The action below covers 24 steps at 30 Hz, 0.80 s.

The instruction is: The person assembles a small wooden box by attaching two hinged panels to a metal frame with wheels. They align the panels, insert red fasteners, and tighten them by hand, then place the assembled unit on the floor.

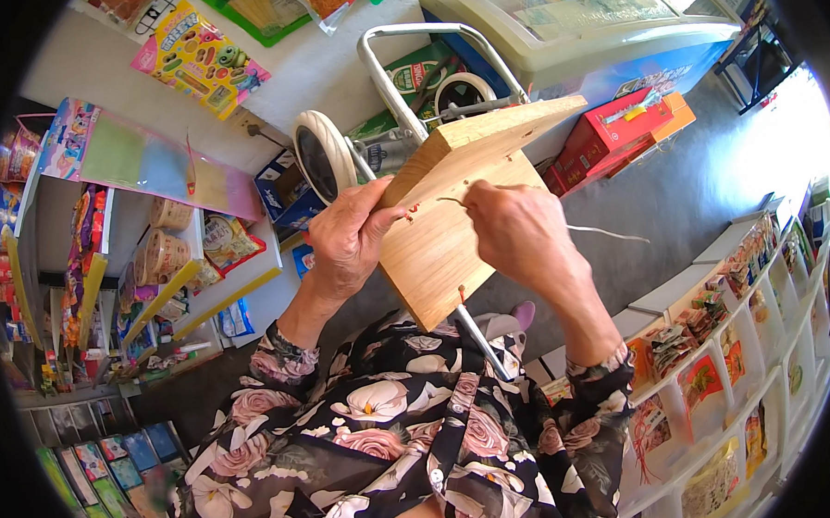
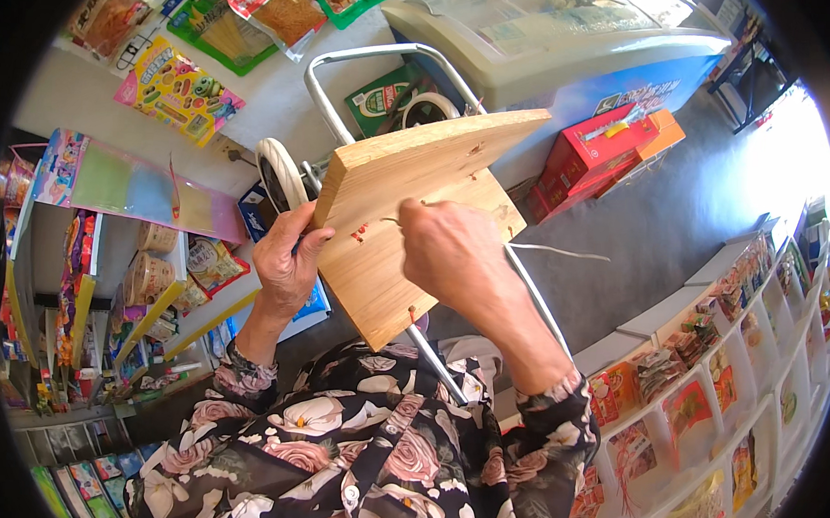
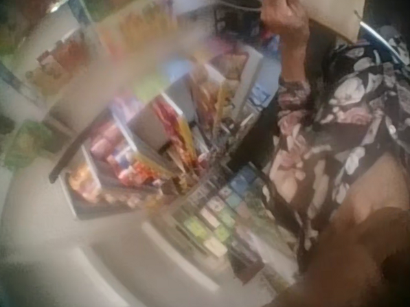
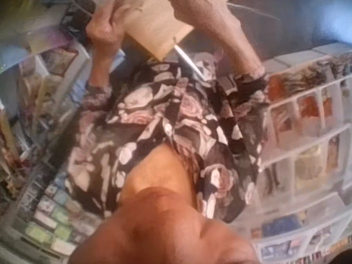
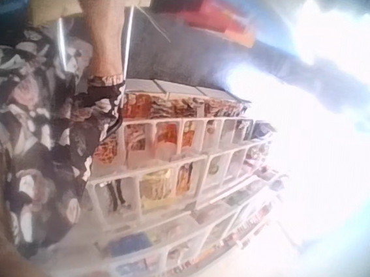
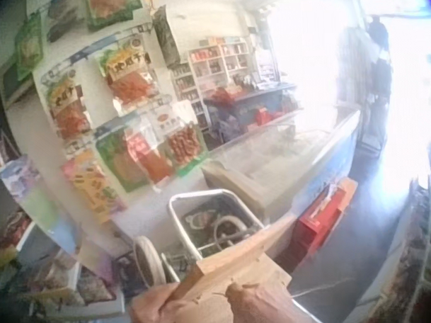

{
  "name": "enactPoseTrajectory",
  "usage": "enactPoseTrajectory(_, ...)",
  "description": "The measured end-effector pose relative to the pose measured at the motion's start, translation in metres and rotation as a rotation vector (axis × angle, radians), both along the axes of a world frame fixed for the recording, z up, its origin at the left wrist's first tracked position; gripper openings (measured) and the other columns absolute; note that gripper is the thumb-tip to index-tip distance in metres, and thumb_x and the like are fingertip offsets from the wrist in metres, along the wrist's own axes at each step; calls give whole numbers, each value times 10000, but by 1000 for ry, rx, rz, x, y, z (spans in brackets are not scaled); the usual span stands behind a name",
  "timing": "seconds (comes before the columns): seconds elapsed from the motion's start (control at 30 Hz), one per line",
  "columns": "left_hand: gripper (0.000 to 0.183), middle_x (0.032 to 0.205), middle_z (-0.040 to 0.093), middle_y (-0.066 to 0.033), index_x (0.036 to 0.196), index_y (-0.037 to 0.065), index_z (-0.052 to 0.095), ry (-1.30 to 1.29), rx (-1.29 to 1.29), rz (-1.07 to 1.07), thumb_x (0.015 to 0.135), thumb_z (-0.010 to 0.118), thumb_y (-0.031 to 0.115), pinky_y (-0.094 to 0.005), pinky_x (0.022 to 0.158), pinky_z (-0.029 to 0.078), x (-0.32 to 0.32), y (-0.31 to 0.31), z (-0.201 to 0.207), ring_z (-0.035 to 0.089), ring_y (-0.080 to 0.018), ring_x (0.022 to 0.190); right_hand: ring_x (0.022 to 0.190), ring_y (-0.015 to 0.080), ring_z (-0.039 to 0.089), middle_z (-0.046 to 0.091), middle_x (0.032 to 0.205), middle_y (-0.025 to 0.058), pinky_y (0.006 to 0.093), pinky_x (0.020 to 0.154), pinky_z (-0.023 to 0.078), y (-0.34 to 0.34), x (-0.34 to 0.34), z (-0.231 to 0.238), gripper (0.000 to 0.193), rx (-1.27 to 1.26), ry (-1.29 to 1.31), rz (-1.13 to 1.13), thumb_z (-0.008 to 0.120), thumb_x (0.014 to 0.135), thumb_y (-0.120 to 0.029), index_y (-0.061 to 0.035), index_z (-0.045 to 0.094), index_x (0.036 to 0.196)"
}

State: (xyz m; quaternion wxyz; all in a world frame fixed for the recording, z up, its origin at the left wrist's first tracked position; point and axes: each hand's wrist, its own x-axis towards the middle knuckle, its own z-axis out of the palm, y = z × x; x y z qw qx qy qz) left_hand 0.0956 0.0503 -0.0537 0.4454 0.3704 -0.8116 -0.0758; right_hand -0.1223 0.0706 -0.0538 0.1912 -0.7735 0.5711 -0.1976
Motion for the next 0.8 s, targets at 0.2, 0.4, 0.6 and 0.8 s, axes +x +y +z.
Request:
enactPoseTrajectory(0.2,334,862,641,-116,1038,-3,625,44,156,13,763,755,134,-268,623,519,4,0,-3,632,-160,737,614,353,607,585,644,182,418,548,469,40,6,-70,82,-110,-477,-350,542,865,-94,-12,548,860)
enactPoseTrajectory(0.4,355,905,612,-69,1073,-3,613,99,255,29,783,748,152,-233,660,514,6,4,-6,600,-103,781,561,150,555,558,656,97,287,524,448,69,46,-137,78,-400,-592,-577,546,911,-66,-7,550,962)
enactPoseTrajectory(0.6,287,960,599,-74,1080,-28,594,214,380,-49,841,687,101,-230,720,503,15,13,-18,589,-104,808,558,147,520,542,669,76,270,531,437,78,56,-148,88,-316,-792,-684,547,911,-51,-3,562,984)
enactPoseTrajectory(0.8,158,934,613,-64,999,-8,597,535,555,121,915,574,124,-244,717,485,42,48,-54,579,-108,799,584,80,492,533,662,27,232,536,419,80,57,-150,104,-233,-976,-762,534,924,-64,4,565,997)
